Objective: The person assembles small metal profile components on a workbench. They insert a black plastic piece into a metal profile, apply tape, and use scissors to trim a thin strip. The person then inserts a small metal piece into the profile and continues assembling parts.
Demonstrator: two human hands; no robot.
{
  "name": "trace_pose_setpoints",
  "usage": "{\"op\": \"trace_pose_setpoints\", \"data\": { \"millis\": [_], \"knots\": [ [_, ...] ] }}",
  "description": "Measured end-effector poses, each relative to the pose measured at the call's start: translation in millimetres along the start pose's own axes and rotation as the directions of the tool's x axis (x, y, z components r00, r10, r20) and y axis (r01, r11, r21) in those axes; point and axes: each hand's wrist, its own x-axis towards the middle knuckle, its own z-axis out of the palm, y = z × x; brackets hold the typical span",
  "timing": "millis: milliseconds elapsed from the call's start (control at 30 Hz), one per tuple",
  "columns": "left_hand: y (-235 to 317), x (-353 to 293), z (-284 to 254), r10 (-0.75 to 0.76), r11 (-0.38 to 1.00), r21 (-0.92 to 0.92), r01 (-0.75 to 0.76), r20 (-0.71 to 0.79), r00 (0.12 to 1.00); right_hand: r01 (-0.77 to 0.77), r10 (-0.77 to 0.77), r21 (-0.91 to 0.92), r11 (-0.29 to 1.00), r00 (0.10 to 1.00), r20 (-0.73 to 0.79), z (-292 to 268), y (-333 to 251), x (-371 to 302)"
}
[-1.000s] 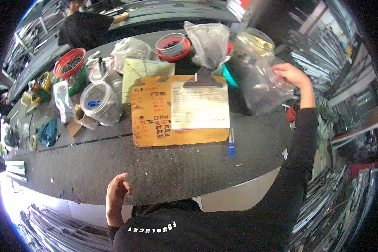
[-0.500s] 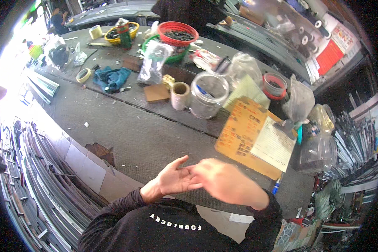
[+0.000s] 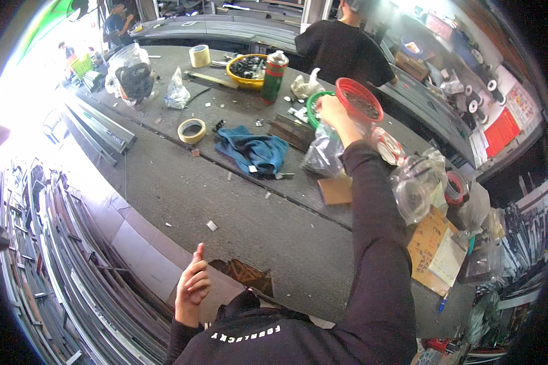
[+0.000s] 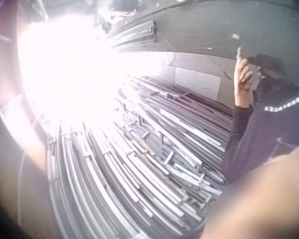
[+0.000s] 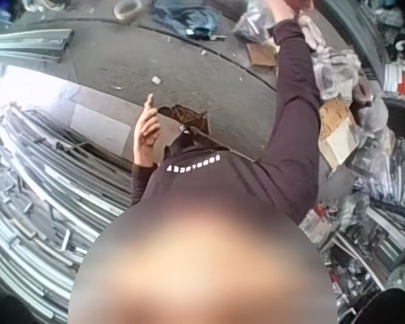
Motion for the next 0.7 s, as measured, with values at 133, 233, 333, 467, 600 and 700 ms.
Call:
{"op": "trace_pose_setpoints", "data": {
  "millis": [133,233,333,467,600,700],
  "knots": [
    [47,-43,-2,0.381,0.915,0.209,-0.345,-0.164,0.91,-0.193,0.204,-0.103,0.976,0.972,0.112,47,37,39],
    [61,-50,-8,0.445,0.89,0.174,-0.421,-0.132,0.886,-0.274,0.289,-0.161,0.948,0.955,0.074,56,47,45],
    [64,-41,-8,0.445,0.89,0.158,-0.428,-0.097,0.89,-0.376,0.381,-0.069,0.924,0.919,0.1,55,49,50],
    [55,-22,-2,0.415,0.894,0.213,-0.395,-0.058,0.908,-0.406,0.4,-0.012,0.914,0.894,0.201,53,51,46],
    [35,-9,6,0.393,0.9,0.232,-0.369,-0.065,0.917,-0.392,0.401,-0.082,0.916,0.892,0.208,50,53,40],
    [17,-7,8,0.377,0.9,0.275,-0.339,-0.099,0.921,-0.32,0.325,-0.124,0.939,0.945,0.02,45,55,39]
  ]
}}
